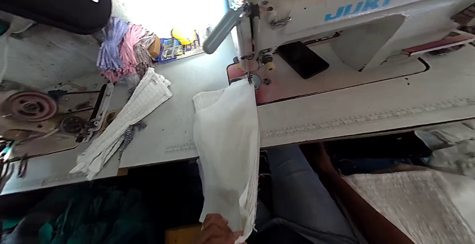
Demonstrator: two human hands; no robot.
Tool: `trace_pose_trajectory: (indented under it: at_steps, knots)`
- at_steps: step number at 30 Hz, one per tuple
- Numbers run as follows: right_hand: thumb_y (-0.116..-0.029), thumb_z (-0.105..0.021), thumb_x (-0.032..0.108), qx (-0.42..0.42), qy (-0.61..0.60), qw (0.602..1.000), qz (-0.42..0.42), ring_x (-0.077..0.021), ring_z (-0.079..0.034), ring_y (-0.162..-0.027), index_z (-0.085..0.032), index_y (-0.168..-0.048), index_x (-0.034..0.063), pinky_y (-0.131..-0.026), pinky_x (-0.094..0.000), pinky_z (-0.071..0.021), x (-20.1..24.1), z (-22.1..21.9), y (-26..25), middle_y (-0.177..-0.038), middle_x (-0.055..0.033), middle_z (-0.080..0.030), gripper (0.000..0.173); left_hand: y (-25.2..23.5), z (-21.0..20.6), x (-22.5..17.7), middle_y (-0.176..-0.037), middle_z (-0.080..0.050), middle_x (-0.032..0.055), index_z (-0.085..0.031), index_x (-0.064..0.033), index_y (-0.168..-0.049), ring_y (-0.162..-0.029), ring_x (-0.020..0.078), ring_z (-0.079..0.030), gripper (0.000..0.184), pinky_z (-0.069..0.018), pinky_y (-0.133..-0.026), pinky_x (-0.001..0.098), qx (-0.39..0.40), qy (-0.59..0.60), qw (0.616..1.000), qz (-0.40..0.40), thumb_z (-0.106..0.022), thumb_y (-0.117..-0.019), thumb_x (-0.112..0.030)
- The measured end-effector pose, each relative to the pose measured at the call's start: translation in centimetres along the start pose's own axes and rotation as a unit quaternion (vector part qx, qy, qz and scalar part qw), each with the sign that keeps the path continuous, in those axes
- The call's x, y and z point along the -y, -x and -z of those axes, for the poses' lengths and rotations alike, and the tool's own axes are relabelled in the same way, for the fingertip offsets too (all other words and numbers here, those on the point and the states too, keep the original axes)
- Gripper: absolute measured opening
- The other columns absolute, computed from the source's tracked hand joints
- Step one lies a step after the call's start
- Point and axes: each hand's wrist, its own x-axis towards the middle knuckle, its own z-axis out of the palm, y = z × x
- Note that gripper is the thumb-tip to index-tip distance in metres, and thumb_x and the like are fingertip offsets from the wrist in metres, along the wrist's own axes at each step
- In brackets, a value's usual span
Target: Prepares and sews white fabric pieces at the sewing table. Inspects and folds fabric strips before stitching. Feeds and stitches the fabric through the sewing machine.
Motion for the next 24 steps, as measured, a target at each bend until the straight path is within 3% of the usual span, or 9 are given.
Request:
trace_pose_trajectory:
  at_steps: [2,3,5,7,10,12,17,21,24]
  knots:
    - [-0.1036,-0.051,0.007,0.007,-0.075,0.996,0.048,-0.0376,-0.049,-0.140,0.001,-0.165,0.0061,-0.113,-0.0521,-0.0426,1.1,2.0,2.2,-0.159,-0.0306,-0.035,0.080,0.0,0.0,-0.2,-0.087,-0.071,-0.0068,-0.072,-0.0098,-0.089,-0.096,0.0024,-0.067,0.009,-0.0512,-0.099,0.0233,-0.023,-0.004,1.000,-0.017,-0.074,-0.0944,-0.017]
    - [-0.1016,-0.053,0.005,0.006,-0.102,0.993,0.063,-0.0320,-0.055,-0.133,0.005,-0.165,0.0076,-0.108,-0.0477,-0.0482,1.8,3.1,3.5,-0.158,-0.0279,-0.038,0.086,0.0,0.1,-0.2,-0.086,-0.071,-0.0065,-0.071,-0.0098,-0.088,-0.095,0.0028,-0.067,0.010,-0.0515,-0.098,0.0234,-0.033,-0.008,0.999,-0.029,-0.074,-0.0944,-0.017]
    - [-0.0994,-0.051,0.004,-0.004,-0.171,0.983,0.069,-0.0132,-0.070,-0.083,-0.009,-0.164,0.0071,-0.068,-0.0313,-0.0597,3.1,4.9,6.0,-0.117,-0.0128,-0.067,0.077,0.0,0.2,-0.3,-0.084,-0.069,-0.0064,-0.069,-0.0101,-0.086,-0.094,0.0027,-0.067,0.012,-0.0518,-0.097,0.0228,-0.050,-0.025,0.997,-0.048,-0.074,-0.0943,-0.018]
    - [-0.1022,-0.039,0.008,0.025,-0.274,0.960,0.049,-0.0090,-0.066,-0.059,-0.043,-0.144,0.0032,-0.051,-0.0257,-0.0562,4.2,6.4,8.0,-0.087,-0.0025,-0.072,0.042,-0.1,0.3,-0.4,-0.085,-0.070,-0.0076,-0.069,-0.0112,-0.086,-0.094,0.0015,-0.067,0.012,-0.0524,-0.095,0.0212,-0.064,-0.035,0.996,-0.049,-0.074,-0.0942,-0.019]
    - [-0.0971,-0.040,0.010,0.058,-0.358,0.929,0.079,-0.0059,-0.065,-0.061,-0.066,-0.110,0.0098,-0.064,-0.0275,-0.0608,6.9,7.3,10.8,-0.073,0.0080,-0.068,0.028,-0.4,0.2,-0.5,-0.087,-0.071,-0.0090,-0.069,-0.0124,-0.087,-0.094,0.0004,-0.067,0.012,-0.0531,-0.094,0.0199,-0.077,-0.029,0.996,-0.045,-0.074,-0.0945,-0.020]
    - [-0.0962,-0.056,0.014,0.093,-0.369,0.912,0.150,-0.0041,-0.065,-0.061,-0.073,-0.098,0.0197,-0.067,-0.0277,-0.0614,9.7,6.9,13.1,-0.071,0.0113,-0.068,0.018,-0.7,0.0,-0.6,-0.087,-0.071,-0.0096,-0.070,-0.0132,-0.088,-0.094,0.0000,-0.067,0.011,-0.0535,-0.093,0.0196,-0.081,-0.018,0.996,-0.042,-0.074,-0.0945,-0.020]
    - [-0.1010,-0.064,0.027,0.156,-0.182,0.855,0.459,0.0016,-0.072,-0.082,-0.071,-0.127,0.0152,-0.075,-0.0156,-0.0598,17.9,5.9,18.4,-0.097,0.0062,-0.078,0.029,-1.4,-0.2,-1.2,-0.091,-0.072,-0.0117,-0.072,-0.0168,-0.091,-0.095,-0.0011,-0.067,0.005,-0.0549,-0.090,0.0183,-0.102,0.016,0.994,-0.030,-0.073,-0.0944,-0.020]
    - [-0.1006,-0.059,0.009,0.141,-0.118,0.739,0.648,-0.0075,-0.067,-0.102,-0.073,-0.108,0.0104,-0.091,-0.0185,-0.0537,23.4,4.7,19.5,-0.110,-0.0031,-0.073,0.016,-2.1,0.3,-1.6,-0.091,-0.072,-0.0122,-0.073,-0.0178,-0.093,-0.095,-0.0010,-0.067,0.003,-0.0546,-0.090,0.0181,-0.110,-0.001,0.992,-0.054,-0.074,-0.0939,-0.020]
    - [-0.0952,-0.070,0.011,0.159,-0.127,0.723,0.660,-0.0054,-0.064,-0.102,-0.072,-0.108,0.0081,-0.089,-0.0132,-0.0533,26.2,3.6,20.3,-0.105,-0.0054,-0.067,0.014,-2.4,0.7,-1.6,-0.089,-0.072,-0.0115,-0.072,-0.0165,-0.093,-0.094,-0.0010,-0.067,0.004,-0.0537,-0.092,0.0189,-0.102,-0.030,0.991,-0.083,-0.074,-0.0941,-0.020]
